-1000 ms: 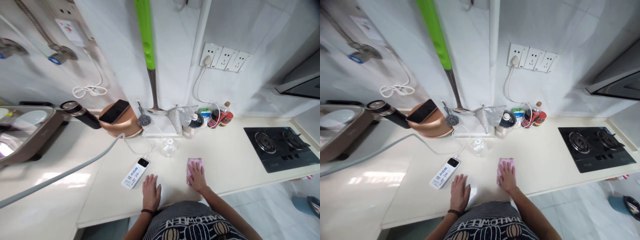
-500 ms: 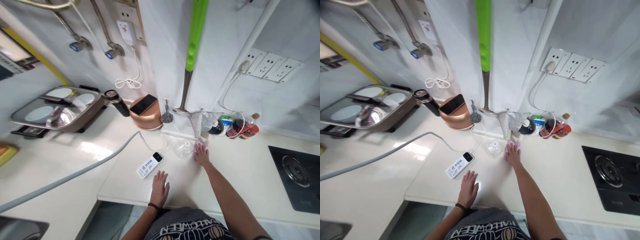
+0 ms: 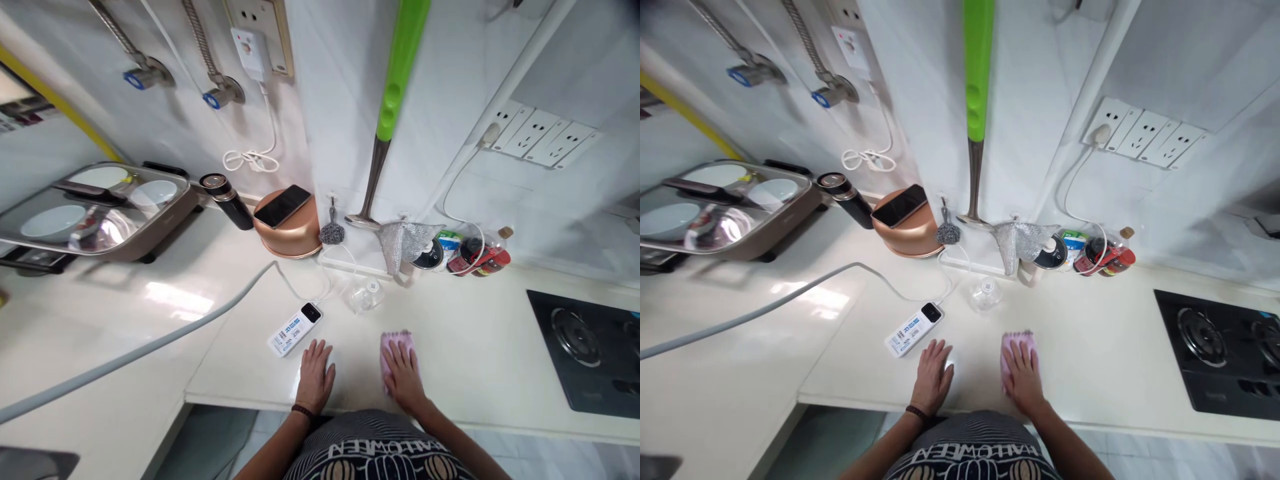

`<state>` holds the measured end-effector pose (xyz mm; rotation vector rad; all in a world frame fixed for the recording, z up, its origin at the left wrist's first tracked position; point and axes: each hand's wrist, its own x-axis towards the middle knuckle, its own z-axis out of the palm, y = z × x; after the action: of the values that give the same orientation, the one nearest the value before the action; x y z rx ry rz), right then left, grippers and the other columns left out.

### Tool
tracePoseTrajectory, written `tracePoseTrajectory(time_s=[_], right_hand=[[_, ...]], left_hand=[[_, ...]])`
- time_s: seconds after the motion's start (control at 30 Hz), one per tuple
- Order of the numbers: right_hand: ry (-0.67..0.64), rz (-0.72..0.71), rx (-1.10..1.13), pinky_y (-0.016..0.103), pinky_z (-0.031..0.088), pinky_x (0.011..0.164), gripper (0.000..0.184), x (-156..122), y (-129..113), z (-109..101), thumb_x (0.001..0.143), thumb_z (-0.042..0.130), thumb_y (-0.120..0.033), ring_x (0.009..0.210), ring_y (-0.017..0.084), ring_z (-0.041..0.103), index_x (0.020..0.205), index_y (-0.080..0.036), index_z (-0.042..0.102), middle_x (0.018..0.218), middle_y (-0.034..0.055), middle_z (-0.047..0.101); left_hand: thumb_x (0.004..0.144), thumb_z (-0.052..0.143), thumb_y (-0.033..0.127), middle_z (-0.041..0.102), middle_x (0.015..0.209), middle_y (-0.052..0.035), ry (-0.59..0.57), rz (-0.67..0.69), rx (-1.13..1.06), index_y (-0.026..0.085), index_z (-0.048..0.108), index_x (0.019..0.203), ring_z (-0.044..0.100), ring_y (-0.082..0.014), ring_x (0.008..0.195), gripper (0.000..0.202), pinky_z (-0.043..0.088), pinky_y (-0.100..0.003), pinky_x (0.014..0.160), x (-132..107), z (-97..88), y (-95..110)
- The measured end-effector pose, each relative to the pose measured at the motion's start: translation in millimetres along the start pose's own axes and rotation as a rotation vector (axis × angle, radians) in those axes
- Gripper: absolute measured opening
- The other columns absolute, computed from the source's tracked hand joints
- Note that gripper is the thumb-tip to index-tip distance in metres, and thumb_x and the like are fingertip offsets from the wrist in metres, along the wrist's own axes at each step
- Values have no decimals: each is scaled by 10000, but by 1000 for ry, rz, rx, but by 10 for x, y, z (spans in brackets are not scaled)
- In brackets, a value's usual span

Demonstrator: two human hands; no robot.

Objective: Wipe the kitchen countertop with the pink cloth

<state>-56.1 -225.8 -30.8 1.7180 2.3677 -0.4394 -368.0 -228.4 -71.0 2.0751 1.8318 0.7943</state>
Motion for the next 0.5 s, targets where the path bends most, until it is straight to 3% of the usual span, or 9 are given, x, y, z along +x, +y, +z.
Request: tracePoseTrajectory(time_s=[0.13,0.23,0.33,0.5], right_hand=[[-109,-4,3,585,194,1250,708,-578,62,358,933,545,-389,1560,347,254,1603,-403,316,1689,-12,280],[-114,12,21,578,194,1257,713,-566,62,279,934,534,-397,1569,338,234,1606,-417,295,1694,-32,254],[-60,28,26,573,128,1272,692,-234,6,-27,977,447,-388,1594,311,140,1633,-371,225,1719,-21,178],[-43,166,53,573,86,1266,650,671,-35,-598,1026,335,-382,1607,286,33,1652,-328,165,1743,2,87]], left_hand=[[938,485,254,558,1501,-139,-39,-34,-14,200,615,1342,347,-338,1519,427,298,-622,1221,18,-31,29],[941,477,262,555,1506,-145,-51,-46,-26,195,618,1339,342,-341,1522,428,292,-624,1223,26,-52,52],[936,480,269,557,1503,-148,-62,-60,-34,196,623,1333,344,-346,1521,428,283,-634,1224,32,-63,64],[946,476,275,554,1504,-158,-62,-59,-29,180,618,1337,341,-346,1521,427,282,-623,1226,31,-63,70]])
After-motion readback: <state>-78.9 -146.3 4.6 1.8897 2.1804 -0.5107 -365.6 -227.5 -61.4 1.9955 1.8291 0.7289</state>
